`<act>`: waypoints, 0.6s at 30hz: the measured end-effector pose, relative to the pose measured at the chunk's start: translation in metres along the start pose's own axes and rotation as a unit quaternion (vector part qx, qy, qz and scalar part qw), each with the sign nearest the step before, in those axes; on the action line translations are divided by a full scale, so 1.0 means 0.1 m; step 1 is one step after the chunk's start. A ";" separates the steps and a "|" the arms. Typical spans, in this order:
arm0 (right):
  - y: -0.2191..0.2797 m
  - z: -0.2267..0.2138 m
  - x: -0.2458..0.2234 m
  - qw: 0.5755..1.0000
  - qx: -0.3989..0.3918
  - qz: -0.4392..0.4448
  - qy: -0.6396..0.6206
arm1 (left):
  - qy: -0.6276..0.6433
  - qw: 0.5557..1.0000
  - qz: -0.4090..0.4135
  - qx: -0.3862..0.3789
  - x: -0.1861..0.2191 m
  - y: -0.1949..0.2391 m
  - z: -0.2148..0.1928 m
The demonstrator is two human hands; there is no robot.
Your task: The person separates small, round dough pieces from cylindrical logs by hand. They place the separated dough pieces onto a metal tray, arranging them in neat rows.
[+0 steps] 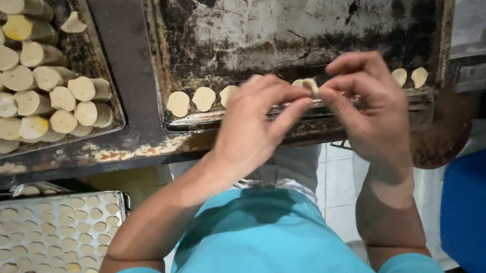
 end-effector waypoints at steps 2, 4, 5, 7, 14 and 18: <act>0.04 0.03 -0.03 0.997 0.008 -0.008 -0.077 | 0.069 0.997 -0.020 0.017 -0.05 -0.04 0.02; 0.08 0.06 0.00 0.996 0.010 0.009 -0.085 | 0.116 0.992 -0.033 0.020 -0.10 -0.06 0.04; 0.09 0.07 0.01 0.996 0.011 0.017 -0.091 | 0.127 0.991 -0.034 0.019 -0.12 -0.07 0.04; 0.10 0.06 0.07 0.993 0.007 0.042 -0.112 | 0.130 0.991 -0.039 0.015 -0.13 -0.06 0.03; 0.10 0.06 0.08 0.999 0.008 0.007 -0.050 | 0.098 0.995 -0.018 0.024 -0.05 -0.05 0.04; 0.10 -0.02 0.14 0.996 0.034 0.011 -0.087 | 0.135 0.987 -0.085 0.024 -0.12 -0.05 0.09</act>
Point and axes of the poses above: each hand's wrist, its own y-axis away from the middle knuckle, its own z-axis out of the palm, x = y × z, the point moved 8 cm from there along -y, towards the middle knuckle, and after that the axes turned 11 degrees about y, right-handed, at the moved point
